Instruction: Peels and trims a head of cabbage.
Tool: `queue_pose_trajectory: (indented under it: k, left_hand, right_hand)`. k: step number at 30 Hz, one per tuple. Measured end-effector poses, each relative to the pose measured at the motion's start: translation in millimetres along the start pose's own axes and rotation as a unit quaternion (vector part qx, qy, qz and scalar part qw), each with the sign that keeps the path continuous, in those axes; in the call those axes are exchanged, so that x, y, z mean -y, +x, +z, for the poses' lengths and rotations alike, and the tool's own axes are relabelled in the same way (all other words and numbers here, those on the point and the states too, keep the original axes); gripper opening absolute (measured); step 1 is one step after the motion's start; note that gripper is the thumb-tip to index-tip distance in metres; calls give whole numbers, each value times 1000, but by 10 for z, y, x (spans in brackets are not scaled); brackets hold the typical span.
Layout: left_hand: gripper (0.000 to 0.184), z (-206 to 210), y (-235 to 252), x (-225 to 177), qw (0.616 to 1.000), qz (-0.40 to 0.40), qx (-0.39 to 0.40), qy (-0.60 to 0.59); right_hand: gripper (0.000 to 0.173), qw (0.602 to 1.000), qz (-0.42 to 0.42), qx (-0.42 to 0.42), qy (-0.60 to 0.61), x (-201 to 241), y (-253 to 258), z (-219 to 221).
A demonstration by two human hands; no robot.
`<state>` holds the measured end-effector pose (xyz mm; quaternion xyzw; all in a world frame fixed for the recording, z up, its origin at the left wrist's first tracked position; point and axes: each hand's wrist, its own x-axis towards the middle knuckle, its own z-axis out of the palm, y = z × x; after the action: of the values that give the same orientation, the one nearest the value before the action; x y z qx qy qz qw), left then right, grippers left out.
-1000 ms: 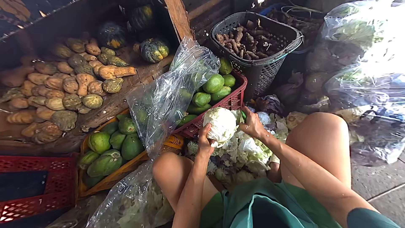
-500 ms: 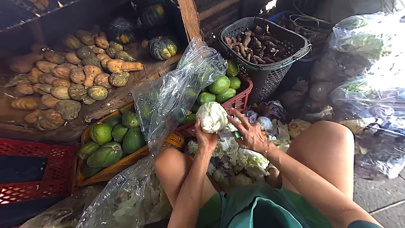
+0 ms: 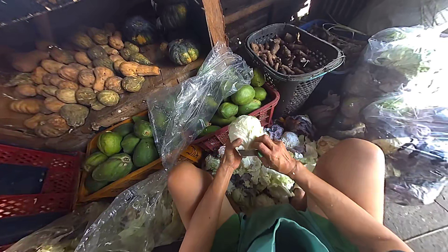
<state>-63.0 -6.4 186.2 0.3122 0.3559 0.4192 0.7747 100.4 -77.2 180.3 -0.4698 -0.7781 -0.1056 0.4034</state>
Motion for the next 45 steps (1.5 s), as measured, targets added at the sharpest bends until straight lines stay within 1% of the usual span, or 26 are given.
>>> queue_pose_trajectory:
  k: [3,4,7,9,11,12,14,15,17,19,20,22,23,25,26,27,28,29,31,33,34,37,39,41,43,45]
  left_hand:
    - [29,65,-39,-6,1000,8,-13,17]
    - [27,55,-22,9,1000,10,-9,5]
    - [31,23,29,30,999,24,25,-27]
    - [35,43,57,23,998,45,1,-33]
    - [37,75,87,-9,997,49,-43,-48]
    - [40,86,100,-30,995,47,-60,-64]
    - [53,69,135,-54,991,53,-62,-105]
    - [64,44,159,-69,988,46,-58,-138]
    - [87,-20,220,-121,972,-1,-45,-230]
    - [96,-43,238,-221,966,-22,-64,-250]
    - [93,-63,244,-267,965,-13,-76,-250]
    - [80,-113,242,-316,967,30,-84,-238]
    - [70,-135,225,-316,971,53,-84,-220]
    - [51,-160,168,-278,982,78,-77,-156]
    - [46,-153,139,-231,988,78,-79,-109]
    - [43,-129,107,-169,992,74,-82,-56]
    - [49,-103,81,-98,994,68,-82,-13]
    - [60,-75,58,-30,995,63,-77,21]
    - [78,-18,35,81,994,55,-63,64]
    - [82,18,35,125,994,52,-49,84]
    - [84,19,50,125,993,57,-47,91]
    - [92,-18,103,94,988,83,-55,117]
    - [95,-44,119,87,985,93,-62,133]
    - [98,-40,123,95,981,102,-72,150]
    - [100,-34,124,111,978,106,-80,162]
    - [100,-54,134,124,976,105,-87,169]
  right_hand:
    - [11,1000,-15,12,2,23,6,-38]
    - [9,1000,-26,15,6,25,10,-49]
    - [10,998,-57,40,-3,21,4,-54]
    - [9,997,-50,59,-16,21,-10,-58]
    - [8,997,-21,68,-16,17,-35,-55]
    - [8,997,-8,73,-10,16,-44,-52]
    - [9,997,2,83,3,25,-63,-44]
    - [8,996,-2,90,4,36,-84,-32]
    - [7,994,-11,106,8,65,-161,11]
    - [6,992,-5,124,28,73,-230,48]
    - [6,991,14,129,39,57,-240,49]
    - [15,987,87,125,52,-21,-231,25]
    - [25,982,133,116,62,-80,-221,4]
    - [58,972,201,82,88,-194,-192,-40]
    - [67,970,215,54,98,-233,-180,-42]
    - [70,968,225,27,111,-247,-170,-30]
    - [71,965,233,7,124,-239,-160,-9]
    - [74,961,243,2,134,-212,-147,7]
    - [81,957,257,23,134,-161,-115,23]
    - [76,960,250,30,118,-184,-94,30]
    - [70,963,241,25,117,-226,-86,24]
    - [43,974,195,13,116,-325,-66,-16]
    - [31,983,165,8,86,-325,-99,7]
    - [24,989,143,-10,23,-277,-145,68]
    - [19,988,147,-32,-33,-216,-162,112]
    - [17,980,190,-36,-41,-207,-147,92]
